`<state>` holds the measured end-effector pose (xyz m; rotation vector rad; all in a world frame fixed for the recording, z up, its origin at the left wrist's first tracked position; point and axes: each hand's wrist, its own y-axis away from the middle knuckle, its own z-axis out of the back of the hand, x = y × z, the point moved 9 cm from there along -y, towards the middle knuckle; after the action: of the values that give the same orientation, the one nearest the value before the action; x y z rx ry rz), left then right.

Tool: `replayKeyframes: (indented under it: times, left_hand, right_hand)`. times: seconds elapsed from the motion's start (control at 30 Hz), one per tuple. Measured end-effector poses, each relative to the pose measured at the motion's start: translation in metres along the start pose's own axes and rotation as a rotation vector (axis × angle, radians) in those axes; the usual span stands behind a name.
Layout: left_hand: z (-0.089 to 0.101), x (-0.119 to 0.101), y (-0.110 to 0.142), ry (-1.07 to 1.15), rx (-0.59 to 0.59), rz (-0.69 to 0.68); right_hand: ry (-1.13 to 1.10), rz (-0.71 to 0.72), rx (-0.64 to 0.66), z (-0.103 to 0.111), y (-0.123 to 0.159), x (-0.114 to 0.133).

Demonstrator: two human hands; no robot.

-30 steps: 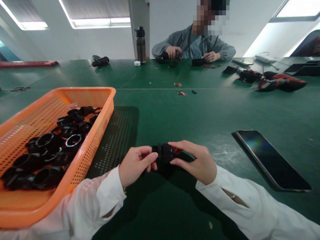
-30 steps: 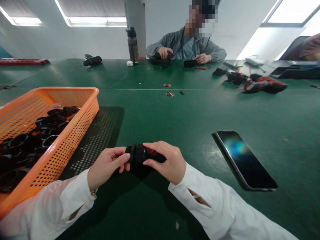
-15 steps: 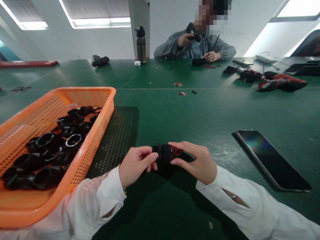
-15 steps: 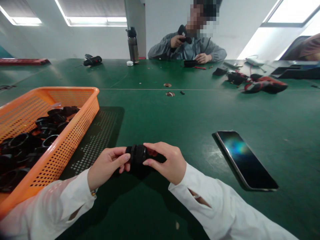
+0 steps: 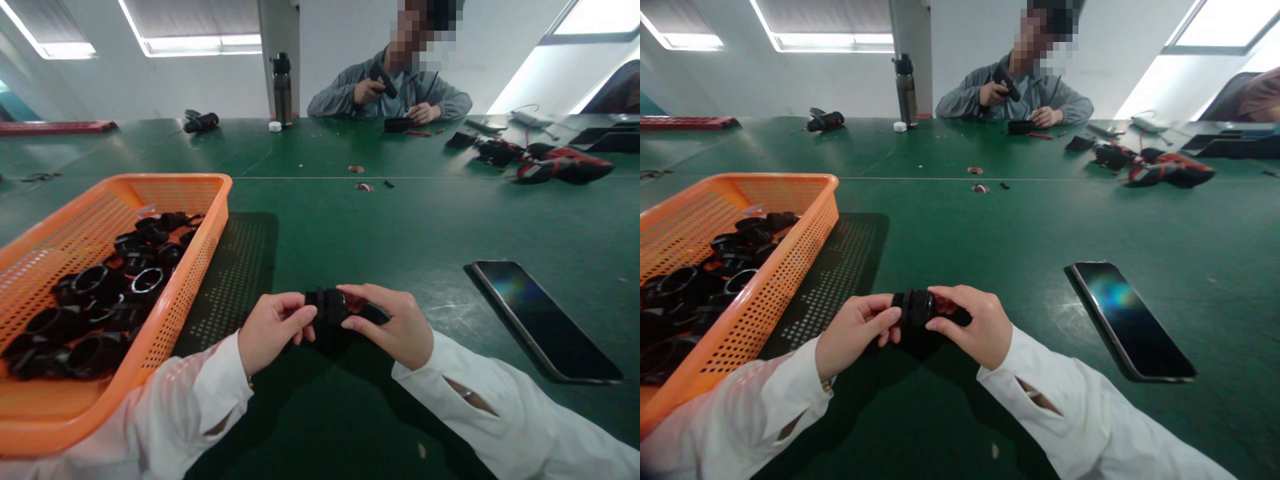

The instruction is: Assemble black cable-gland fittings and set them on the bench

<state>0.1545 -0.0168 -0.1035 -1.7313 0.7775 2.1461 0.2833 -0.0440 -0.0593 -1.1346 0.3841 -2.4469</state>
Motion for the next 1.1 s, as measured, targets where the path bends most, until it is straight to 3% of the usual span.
replayKeyframes:
  times: [1.1]
  left_hand:
    - [0.0, 0.003, -0.001, 0.049, -0.003, 0.035]
  right_hand:
    - [-0.016, 0.084, -0.055, 0.003, 0.001, 0.007]
